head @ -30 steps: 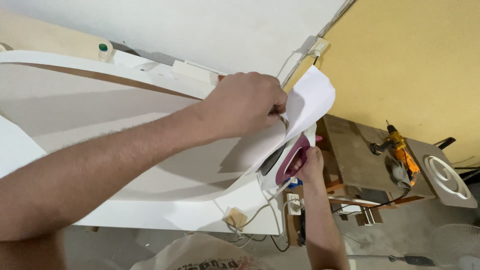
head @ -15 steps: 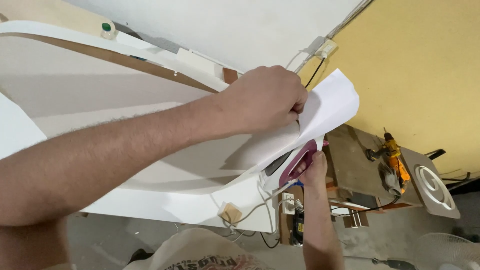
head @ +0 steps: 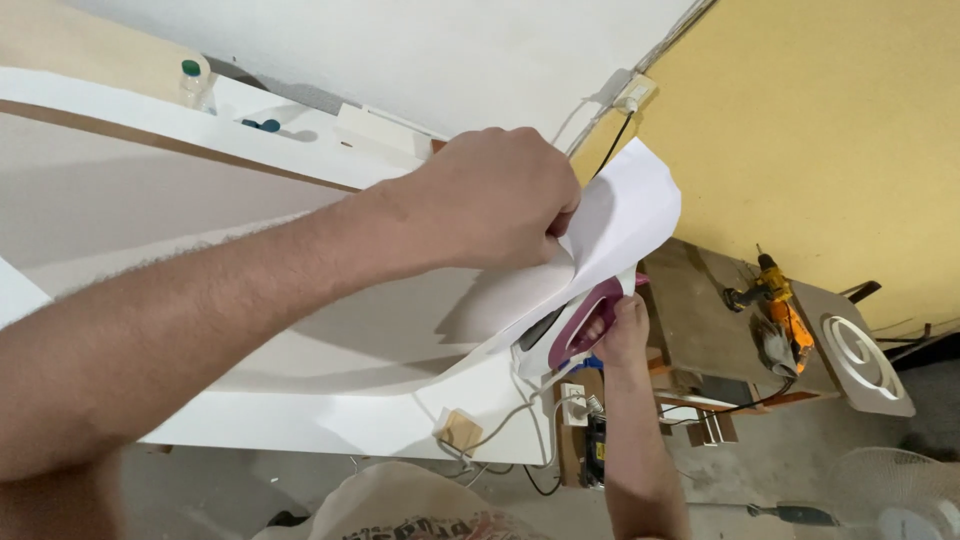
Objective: The person irons a white paper strip onto a curved white board using a steam iron. They repeatedly smooth the paper with the iron and press the edges with a small wooden block to secure the bond.
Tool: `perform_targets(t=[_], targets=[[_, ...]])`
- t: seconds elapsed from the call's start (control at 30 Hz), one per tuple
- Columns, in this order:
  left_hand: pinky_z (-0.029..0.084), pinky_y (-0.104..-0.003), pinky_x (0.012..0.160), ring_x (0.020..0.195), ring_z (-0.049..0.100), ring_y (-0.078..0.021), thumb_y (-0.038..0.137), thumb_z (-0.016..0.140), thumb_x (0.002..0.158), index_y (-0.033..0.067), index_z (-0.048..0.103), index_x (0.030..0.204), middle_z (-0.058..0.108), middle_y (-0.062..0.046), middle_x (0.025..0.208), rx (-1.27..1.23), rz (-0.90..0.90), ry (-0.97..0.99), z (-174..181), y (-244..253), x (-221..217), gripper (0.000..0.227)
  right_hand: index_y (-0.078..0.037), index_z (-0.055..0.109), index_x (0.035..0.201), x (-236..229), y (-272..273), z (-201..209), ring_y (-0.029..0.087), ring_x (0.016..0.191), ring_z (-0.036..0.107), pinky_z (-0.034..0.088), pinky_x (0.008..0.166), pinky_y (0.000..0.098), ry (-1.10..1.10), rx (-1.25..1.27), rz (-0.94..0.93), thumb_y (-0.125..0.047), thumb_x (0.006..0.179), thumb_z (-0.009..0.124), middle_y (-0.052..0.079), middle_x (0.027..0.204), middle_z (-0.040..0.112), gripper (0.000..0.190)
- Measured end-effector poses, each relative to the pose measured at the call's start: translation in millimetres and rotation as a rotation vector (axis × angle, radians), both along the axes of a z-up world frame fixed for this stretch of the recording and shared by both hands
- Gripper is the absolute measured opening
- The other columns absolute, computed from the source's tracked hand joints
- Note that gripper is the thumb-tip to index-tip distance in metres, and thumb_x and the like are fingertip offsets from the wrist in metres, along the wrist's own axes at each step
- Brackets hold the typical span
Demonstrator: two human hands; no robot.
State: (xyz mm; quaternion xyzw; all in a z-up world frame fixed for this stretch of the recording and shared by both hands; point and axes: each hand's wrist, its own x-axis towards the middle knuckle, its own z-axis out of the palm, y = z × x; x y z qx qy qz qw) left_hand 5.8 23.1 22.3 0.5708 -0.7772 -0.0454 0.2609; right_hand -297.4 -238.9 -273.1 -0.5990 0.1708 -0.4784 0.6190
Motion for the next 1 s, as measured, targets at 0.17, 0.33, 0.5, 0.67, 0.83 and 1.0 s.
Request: perform_targets(t=[0.17, 0.33, 0.5, 0.67, 0.83, 1.0], targets=[[0.062, -0.044, 0.055, 0.057, 0.072, -0.0303, 0.005, 0.069, 0.082, 0.0027, 0.08, 0.084, 0.07, -0.015, 0.067, 0.068, -0.011, 0.072, 1.2, 2.8, 2.4, 0.011, -0.012, 0.049, 0.061, 3.5, -3.2, -4.6, 0.022, 0.025, 0.045, 0.041, 0.028, 0.0303, -0.029, 0.003, 0.05, -0.06, 0.1, 0.06, 0.007, 0.035, 0.037, 0.063], [0.059, -0.037, 0.052, 0.051, 0.066, -0.0249, 0.003, 0.066, 0.084, 0.0046, 0.078, 0.076, 0.067, -0.013, 0.06, 0.094, 0.012, 0.02, 6.6, 10.4, 10.0, 0.014, -0.012, 0.049, 0.062, 14.1, 6.2, 5.5, 0.021, 0.025, 0.044, 0.04, 0.029, 0.0289, -0.031, -0.003, 0.052, -0.059, 0.101, 0.059, 0.006, 0.036, 0.037, 0.062], [0.057, -0.033, 0.05, 0.047, 0.061, -0.0198, 0.004, 0.063, 0.086, 0.0072, 0.075, 0.068, 0.063, -0.01, 0.054, 0.105, 0.058, 0.008, 0.5, 13.7, 16.6, 0.022, -0.015, 0.049, 0.062, 16.2, 5.3, 8.3, 0.018, 0.027, 0.046, 0.042, 0.03, 0.0267, 0.002, -0.044, 0.079, -0.062, 0.097, 0.061, 0.005, 0.036, 0.04, 0.06], [0.054, -0.031, 0.046, 0.044, 0.056, -0.0152, 0.005, 0.062, 0.088, 0.0088, 0.069, 0.057, 0.057, -0.007, 0.048, 0.084, 0.063, 0.055, -8.4, 8.8, 19.3, 0.032, -0.015, 0.046, 0.061, 5.3, -19.1, -0.9, 0.019, 0.024, 0.044, 0.041, 0.027, 0.0271, -0.01, -0.044, 0.018, -0.068, 0.098, 0.058, 0.005, 0.034, 0.036, 0.065], [0.054, -0.029, 0.045, 0.042, 0.055, -0.0155, 0.005, 0.062, 0.088, 0.0099, 0.068, 0.055, 0.056, -0.006, 0.047, 0.031, 0.049, 0.036, -12.3, 7.8, 17.2, 0.033, -0.016, 0.047, 0.058, 0.5, -19.0, 26.1, 0.017, 0.024, 0.045, 0.041, 0.026, 0.0254, 0.024, -0.073, -0.032, -0.075, 0.092, 0.061, 0.005, 0.033, 0.038, 0.07], [0.058, -0.033, 0.05, 0.046, 0.062, -0.0202, 0.007, 0.062, 0.087, 0.0107, 0.072, 0.061, 0.061, -0.008, 0.053, 0.02, 0.028, 0.025, -9.4, 11.5, 17.5, 0.028, -0.015, 0.05, 0.063, -15.2, -39.8, 47.5, 0.016, 0.024, 0.045, 0.043, 0.026, 0.0263, 0.074, -0.139, -0.043, -0.072, 0.096, 0.056, 0.005, 0.034, 0.038, 0.066]])
